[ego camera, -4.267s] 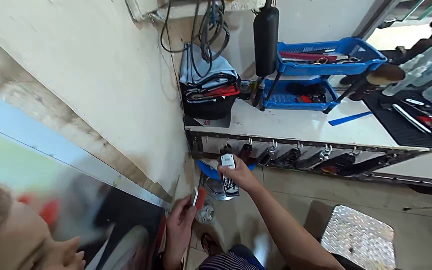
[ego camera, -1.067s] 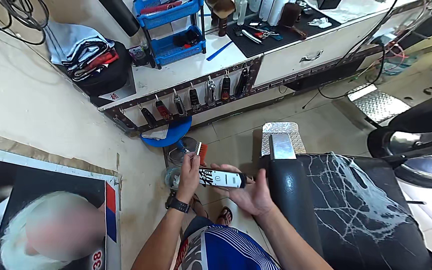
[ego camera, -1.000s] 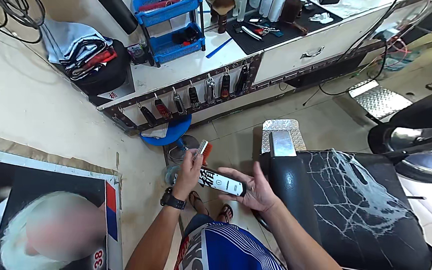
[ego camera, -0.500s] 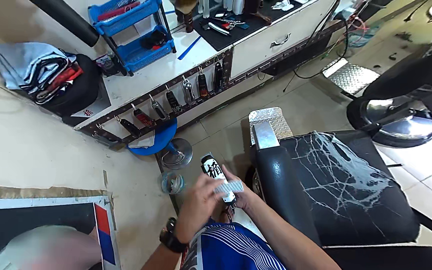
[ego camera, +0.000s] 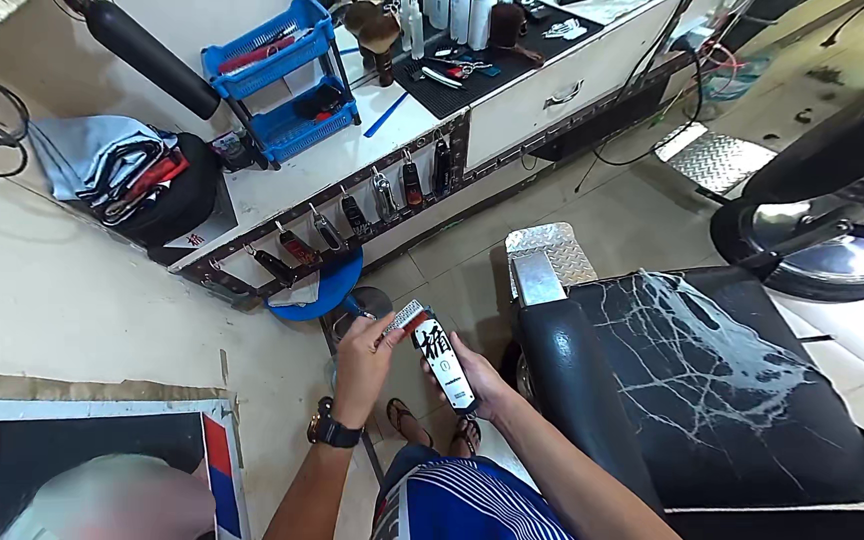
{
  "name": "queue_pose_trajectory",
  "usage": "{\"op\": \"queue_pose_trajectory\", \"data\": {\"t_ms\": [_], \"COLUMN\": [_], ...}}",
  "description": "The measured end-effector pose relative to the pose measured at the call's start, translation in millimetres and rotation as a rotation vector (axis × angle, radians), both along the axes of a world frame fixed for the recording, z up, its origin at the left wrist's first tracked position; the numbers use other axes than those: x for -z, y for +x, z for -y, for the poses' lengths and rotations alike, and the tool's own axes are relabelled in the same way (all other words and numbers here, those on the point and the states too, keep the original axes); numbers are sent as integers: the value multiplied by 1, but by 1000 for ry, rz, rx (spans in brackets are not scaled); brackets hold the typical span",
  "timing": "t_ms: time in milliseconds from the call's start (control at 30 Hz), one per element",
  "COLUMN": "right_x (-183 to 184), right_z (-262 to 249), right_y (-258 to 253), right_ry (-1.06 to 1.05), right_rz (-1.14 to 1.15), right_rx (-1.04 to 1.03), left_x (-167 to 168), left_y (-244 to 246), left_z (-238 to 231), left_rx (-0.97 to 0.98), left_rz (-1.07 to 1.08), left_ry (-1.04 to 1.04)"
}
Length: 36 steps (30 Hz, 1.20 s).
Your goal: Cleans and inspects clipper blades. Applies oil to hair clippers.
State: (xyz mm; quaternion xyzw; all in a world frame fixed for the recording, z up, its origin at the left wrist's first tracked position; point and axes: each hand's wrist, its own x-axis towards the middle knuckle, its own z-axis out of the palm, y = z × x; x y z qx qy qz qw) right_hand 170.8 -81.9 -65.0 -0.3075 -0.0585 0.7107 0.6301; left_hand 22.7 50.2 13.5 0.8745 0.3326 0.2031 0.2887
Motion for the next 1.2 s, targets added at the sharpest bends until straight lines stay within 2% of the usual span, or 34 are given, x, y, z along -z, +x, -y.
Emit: {"op": "queue_pose_trajectory", "data": {"t_ms": [133,200,300,400,533,667,733,833,933,1000,1067,1133,1200], "right_x": [-15,-17,-23,-26,-25,-21,-19,-21,-22,-21,-20,-23,-25], "right_z": [-3,-2,1,-3,-8,-4,-4,-7,-5,-4,-6,-7,-7], "right_y": [-2,1,4,1,-1,5,5,6,9,7,5,6,9], "right_ry": [-101,-77,-73,-136,-175,-226,-232,-227,-255,-261,-248,-245,-258], "right_rz": [-16,47,293,557,716,742,723,714,729,721,708,706,709], "right_rx": [49,-19,-93,-213,-253,-295,-277,-260,-290,-284,-270,-257,-258], "left_x": [-11,-11,-26,-33,-21,-32,-30,-17,-21,-26,-20,-13,-14], "left_y": [5,2,4,22,43,42,51,54,46,51,53,46,36], "left_z": [12,-11,-38,-26,-35,-54,-43,-38,-57,-49,-38,-42,-55], "left_rx": [186,68,-52,162,473,334,341,481,365,293,361,424,363], "left_rz": [34,-50,-75,-98,-354,-574,-492,-458,-527,-495,-404,-404,-406], "left_ry": [-67,62,153,131,105,266,290,198,245,288,265,225,269]}}
